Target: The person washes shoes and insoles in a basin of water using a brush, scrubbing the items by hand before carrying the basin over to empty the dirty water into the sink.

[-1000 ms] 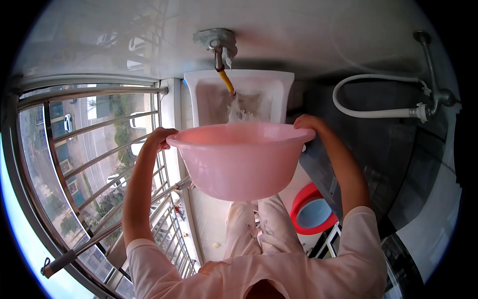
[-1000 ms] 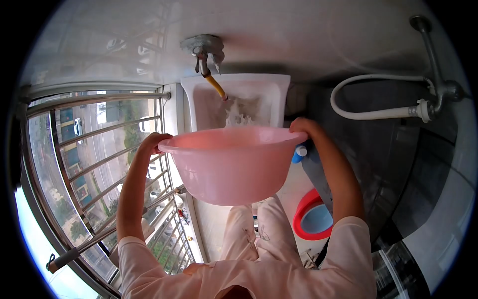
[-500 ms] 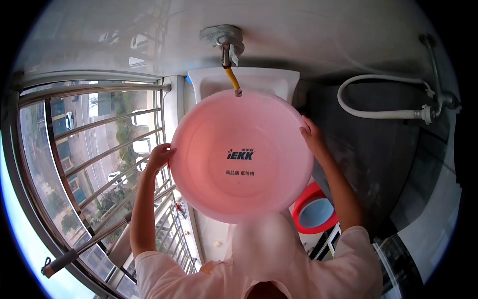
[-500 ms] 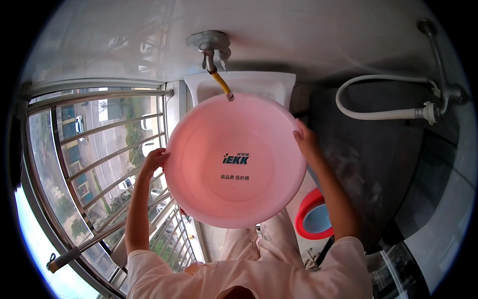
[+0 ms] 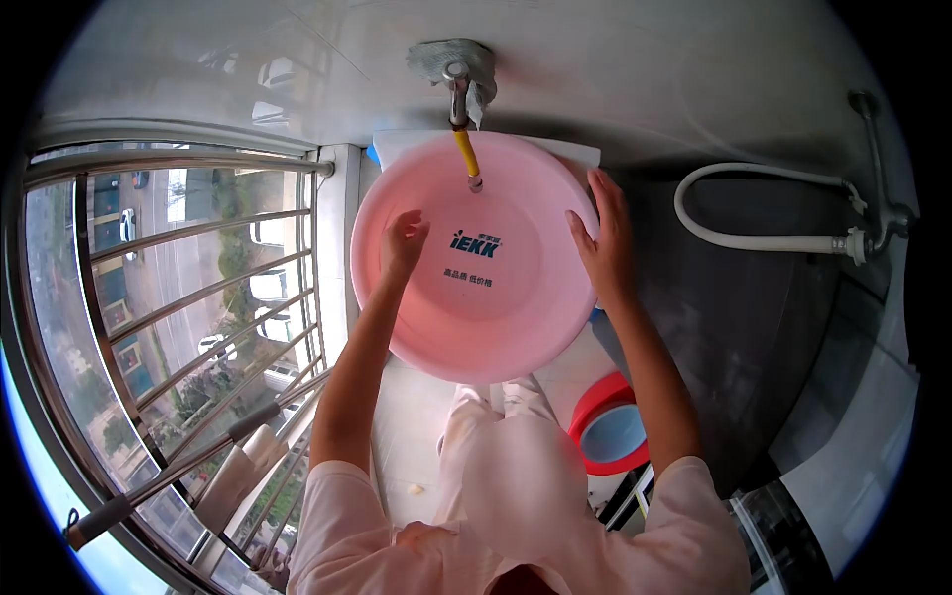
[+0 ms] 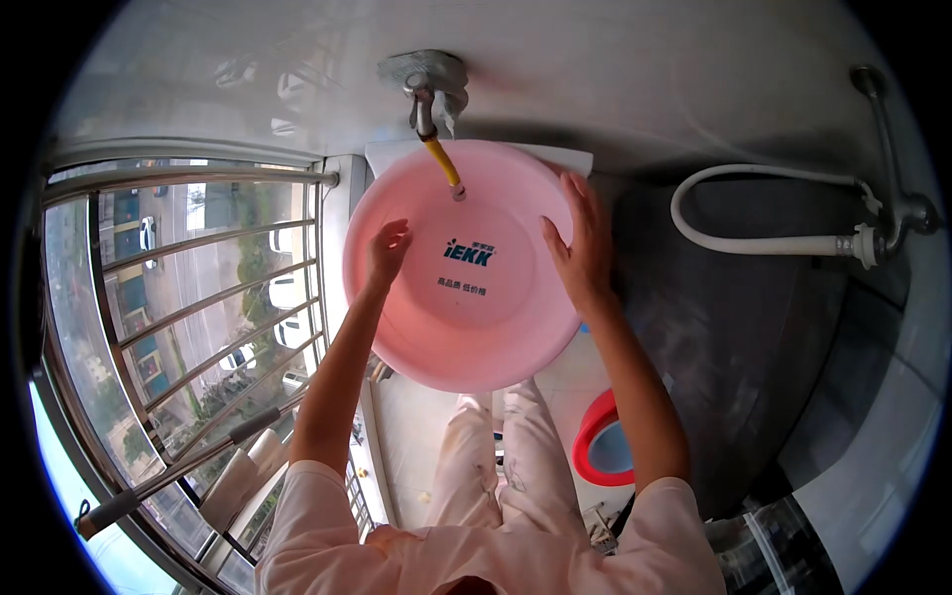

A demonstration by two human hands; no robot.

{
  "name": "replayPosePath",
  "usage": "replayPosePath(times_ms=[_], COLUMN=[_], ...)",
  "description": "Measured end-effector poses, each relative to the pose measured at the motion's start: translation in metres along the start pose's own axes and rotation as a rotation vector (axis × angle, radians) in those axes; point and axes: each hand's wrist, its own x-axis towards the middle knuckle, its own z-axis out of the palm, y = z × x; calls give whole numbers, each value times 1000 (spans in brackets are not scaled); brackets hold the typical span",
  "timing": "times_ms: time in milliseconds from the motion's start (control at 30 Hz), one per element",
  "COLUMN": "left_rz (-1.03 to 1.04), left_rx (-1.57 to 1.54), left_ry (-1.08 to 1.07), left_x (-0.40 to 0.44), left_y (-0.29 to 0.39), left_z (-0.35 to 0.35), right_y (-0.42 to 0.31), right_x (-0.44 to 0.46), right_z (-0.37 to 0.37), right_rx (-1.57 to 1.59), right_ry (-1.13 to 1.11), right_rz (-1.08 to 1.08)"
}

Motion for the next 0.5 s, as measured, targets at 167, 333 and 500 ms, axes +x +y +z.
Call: replayPosePath(times_ms=[167, 333, 500], left_rz=[-653, -768, -704], left_rx=[-935, -1329, -1460], left_ry=[-245, -302, -607], left_x=[36, 68, 89], left_y=[32, 15, -1], left_z=[79, 117, 126], right_y=[-81, -75, -56], right_x=[118, 148, 158], right_z=[41, 80, 65], right_rx=[199, 234, 556], right_ry=[166, 118, -77], right_rz=[-332, -466, -423])
